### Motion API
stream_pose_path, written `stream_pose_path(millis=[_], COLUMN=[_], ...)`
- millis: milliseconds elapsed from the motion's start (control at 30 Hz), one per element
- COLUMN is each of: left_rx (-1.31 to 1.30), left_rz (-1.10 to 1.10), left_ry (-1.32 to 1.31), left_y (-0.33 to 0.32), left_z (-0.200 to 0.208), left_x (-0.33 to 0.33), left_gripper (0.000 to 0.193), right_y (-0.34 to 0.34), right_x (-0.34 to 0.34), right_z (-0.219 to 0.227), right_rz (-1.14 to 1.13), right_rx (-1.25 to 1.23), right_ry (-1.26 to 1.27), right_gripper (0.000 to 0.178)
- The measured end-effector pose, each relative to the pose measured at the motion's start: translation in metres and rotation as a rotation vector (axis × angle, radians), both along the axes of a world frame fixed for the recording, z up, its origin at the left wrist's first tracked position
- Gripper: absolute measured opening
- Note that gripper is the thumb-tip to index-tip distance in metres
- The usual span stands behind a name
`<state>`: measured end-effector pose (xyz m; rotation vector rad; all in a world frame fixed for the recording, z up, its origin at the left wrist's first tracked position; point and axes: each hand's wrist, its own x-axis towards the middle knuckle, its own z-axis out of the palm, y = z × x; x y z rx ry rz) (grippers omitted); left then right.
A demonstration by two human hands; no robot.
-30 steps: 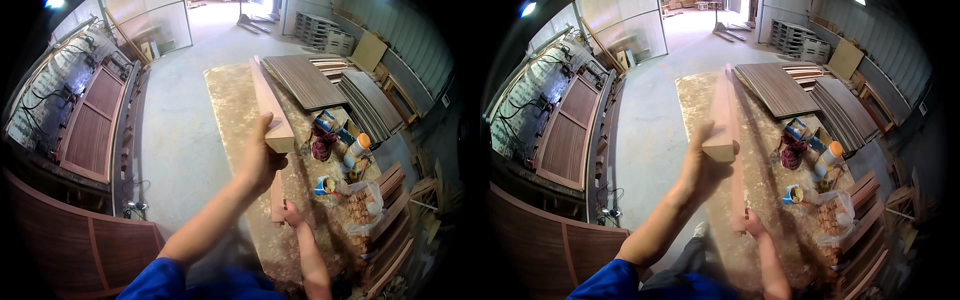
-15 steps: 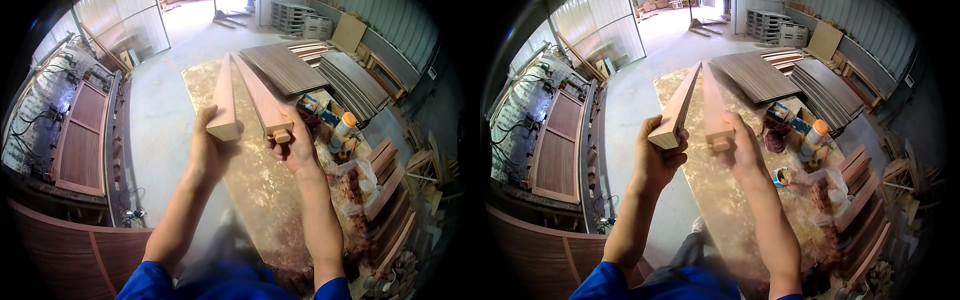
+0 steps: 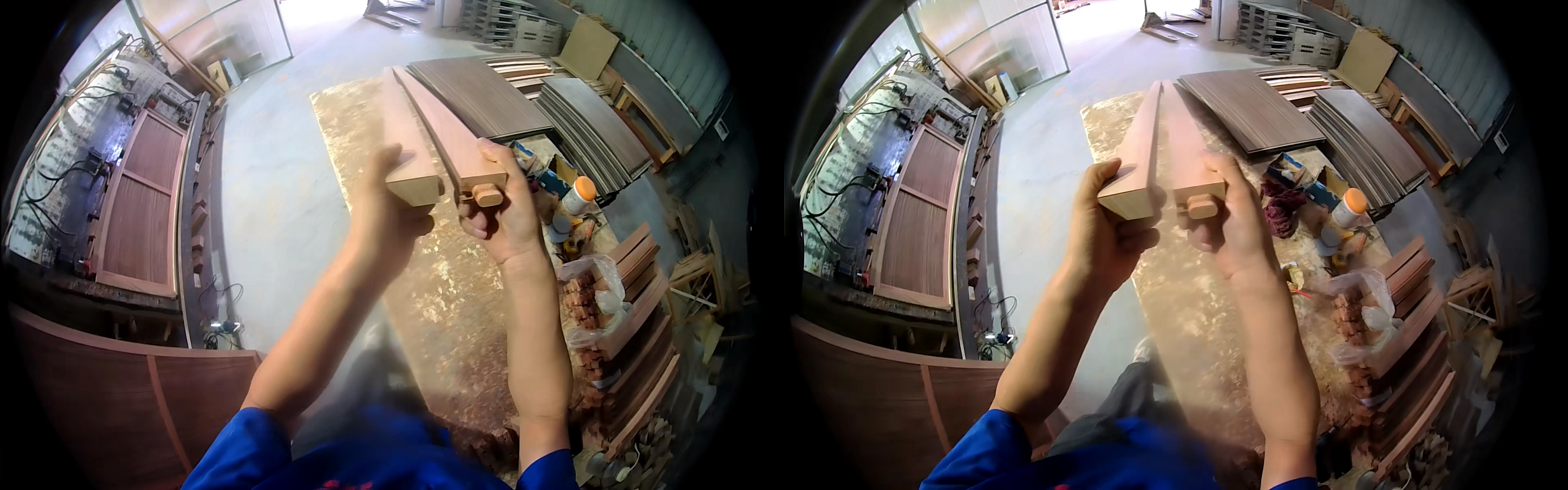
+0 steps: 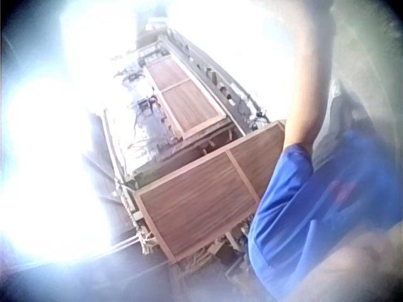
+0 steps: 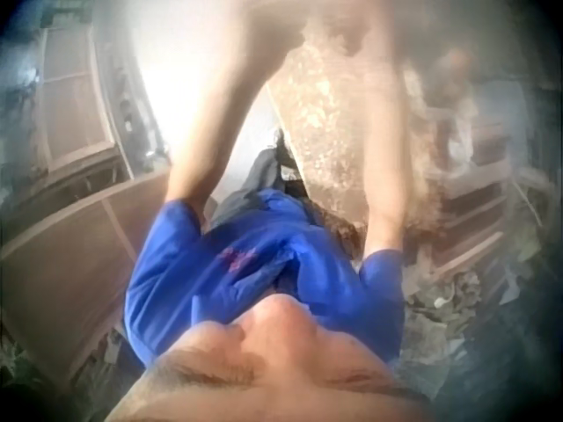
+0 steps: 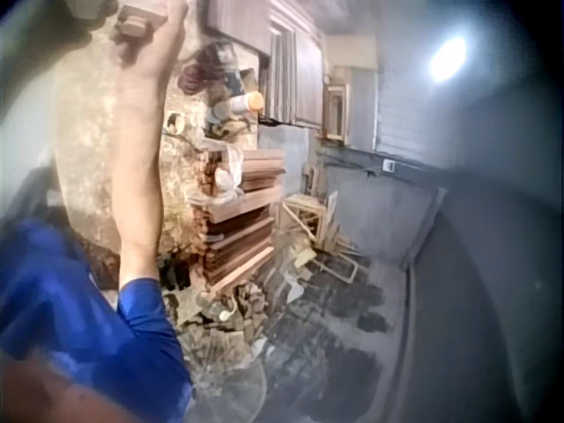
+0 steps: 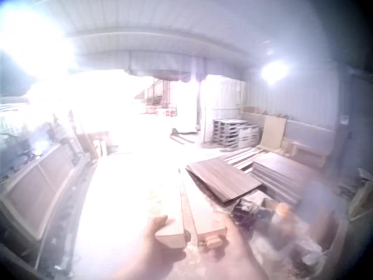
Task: The person applies glue to wooden strips and attaches them to a large wooden panel. They wipe the panel with a cloth and use a power drill to secure the strips. The person continues to apply glue and assemble additional wooden components in a workshop setting.
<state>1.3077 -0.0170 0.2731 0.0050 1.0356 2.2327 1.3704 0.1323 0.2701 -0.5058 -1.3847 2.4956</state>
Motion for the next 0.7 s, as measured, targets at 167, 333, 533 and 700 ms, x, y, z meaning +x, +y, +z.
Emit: stream_pose_path(millis=[167, 333, 533, 700], left_rx=[-0.052, -0.043, 0.523, 0.293], left_rz=[-0.004, -0.114, -0.295, -0.249], left_ry=[0.048, -0.275, -0.453, -0.509], left_y=[0.001, -0.036, -0.113, -0.104], left_z=[-0.013, -0.077, -0.283, -0.313], left_x=[0.003, 0.042, 0.060, 0.071], left_gripper=[0.038, 0.041, 0.054, 0.061], right_y=[0.007, 0.055, 0.087, 0.103], right_x=[0.009, 0.088, 0.160, 0.169], right_z=[-0.013, -0.168, -0.390, -0.445], right_rz=[0.059, 0.016, 0.030, -0.056], right_rx=[-0.003, 0.185, 0.196, 0.888], right_ry=[-0.030, -0.295, -0.576, -0.821], right_gripper=[0.053, 0.024, 0.033, 0.053])
